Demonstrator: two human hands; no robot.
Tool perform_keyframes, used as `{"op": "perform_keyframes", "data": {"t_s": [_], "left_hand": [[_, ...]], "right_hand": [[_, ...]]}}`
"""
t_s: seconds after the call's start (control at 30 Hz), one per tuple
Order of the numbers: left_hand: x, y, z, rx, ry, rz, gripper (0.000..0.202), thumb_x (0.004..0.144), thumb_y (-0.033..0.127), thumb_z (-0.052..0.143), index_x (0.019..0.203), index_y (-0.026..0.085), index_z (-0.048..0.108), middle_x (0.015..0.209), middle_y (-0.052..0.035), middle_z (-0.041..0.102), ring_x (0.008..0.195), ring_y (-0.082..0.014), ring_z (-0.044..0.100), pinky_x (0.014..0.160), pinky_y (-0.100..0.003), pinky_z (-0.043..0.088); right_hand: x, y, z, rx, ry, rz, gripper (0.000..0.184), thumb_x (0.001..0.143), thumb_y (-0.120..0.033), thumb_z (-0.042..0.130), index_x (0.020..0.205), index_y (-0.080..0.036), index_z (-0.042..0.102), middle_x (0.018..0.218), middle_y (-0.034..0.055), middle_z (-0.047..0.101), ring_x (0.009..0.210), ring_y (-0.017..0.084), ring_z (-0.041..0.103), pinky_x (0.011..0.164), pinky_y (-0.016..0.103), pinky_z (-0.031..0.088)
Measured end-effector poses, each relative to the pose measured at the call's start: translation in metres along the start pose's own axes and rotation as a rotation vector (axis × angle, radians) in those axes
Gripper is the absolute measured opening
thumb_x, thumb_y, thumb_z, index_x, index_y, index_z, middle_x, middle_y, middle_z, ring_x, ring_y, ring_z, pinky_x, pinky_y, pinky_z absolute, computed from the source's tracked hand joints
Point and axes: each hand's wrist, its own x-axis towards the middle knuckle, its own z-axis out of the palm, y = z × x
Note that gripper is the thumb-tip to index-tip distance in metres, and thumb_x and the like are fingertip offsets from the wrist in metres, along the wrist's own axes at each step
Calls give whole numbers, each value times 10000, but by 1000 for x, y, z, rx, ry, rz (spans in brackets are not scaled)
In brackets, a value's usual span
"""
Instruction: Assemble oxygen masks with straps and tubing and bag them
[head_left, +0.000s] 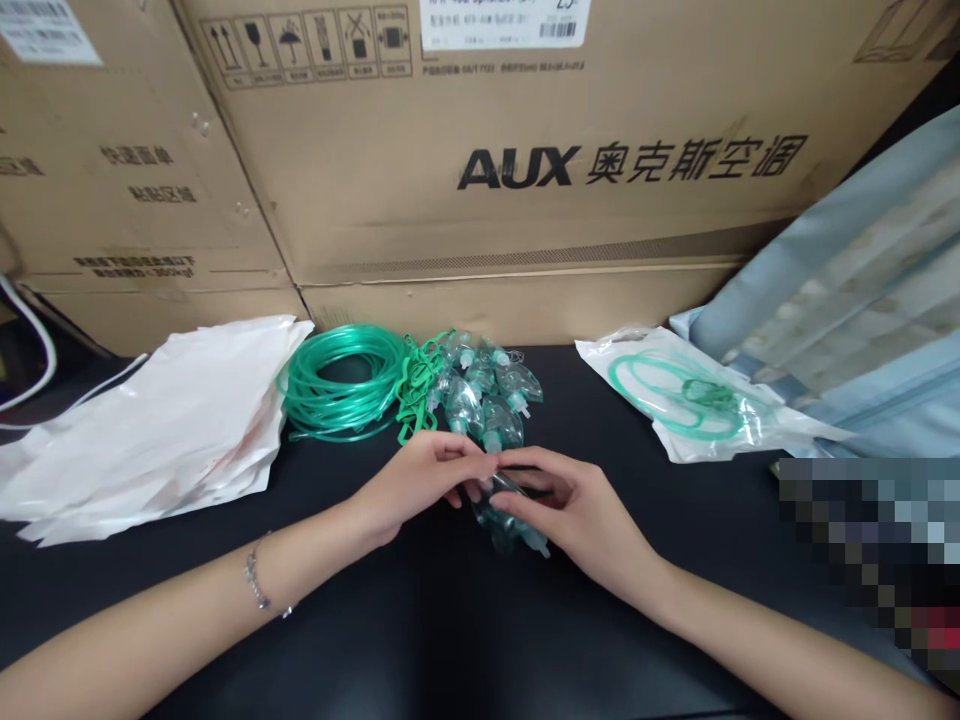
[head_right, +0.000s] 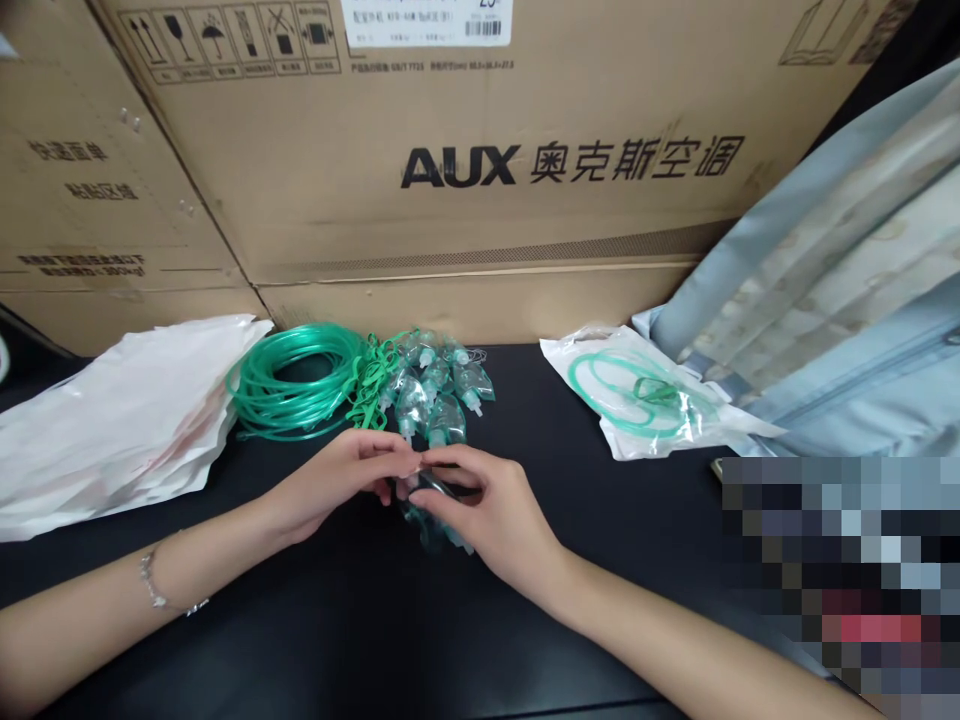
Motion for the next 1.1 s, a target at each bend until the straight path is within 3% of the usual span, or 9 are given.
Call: {"op": "perform_keyframes", "data": {"t_s": [0.2, 0.43, 0.63, 0.77, 0.97, 1.1], "left_hand": [[2, -17, -5, -118, -123, 146, 163, 744, 236, 617, 893, 171, 615, 836, -23, 651, 779, -129, 584, 688, -249, 444], [6, -41, 3, 4, -25, 204, 145, 704, 269, 657, 753, 136, 625, 649, -7, 636, 533, -85, 529, 448, -174, 383], [7, -40, 8, -8, -12, 200, 102, 710, 231, 637, 721, 131, 624, 615, 12, 610, 520, -72, 503, 450, -164, 396], [6, -40, 10, -8, -2, 244, 45, 714, 193, 635, 715, 149, 645, 620, 24, 636, 549, -62, 535, 482, -147, 388], [5, -42, 11, -40, 21, 240, 37, 713, 180, 640, 705, 150, 660, 637, 17, 664, 576, -69, 566, 511, -151, 396], [2, -42, 14, -71, 38, 233, 55, 730, 175, 624, 719, 146, 669, 650, 8, 668, 608, -81, 580, 558, -168, 412]], "right_hand": [[0, 3, -1, 101, 78, 41, 267, 675, -287, 688, 916, -187, 630, 843, 28, 701, 766, 197, 678, 678, 304, 557], [5, 1, -3, 168, 94, 103, 284, 707, -406, 637, 621, -135, 644, 608, 3, 639, 518, 86, 578, 463, 177, 466], [8, -2, -7, 219, 58, 230, 237, 542, -269, 778, 701, -143, 656, 705, -1, 672, 582, 91, 611, 542, 177, 482], [8, 4, -7, 170, 22, 250, 272, 553, -274, 772, 751, -154, 629, 688, -1, 679, 615, 113, 640, 567, 189, 494], [8, 11, -3, 115, 56, 170, 253, 553, -286, 765, 706, -162, 605, 742, -2, 682, 618, 129, 654, 582, 224, 518], [8, 10, -4, 149, -3, 174, 266, 565, -280, 759, 728, -160, 587, 688, -5, 682, 623, 142, 665, 623, 258, 532]]}}
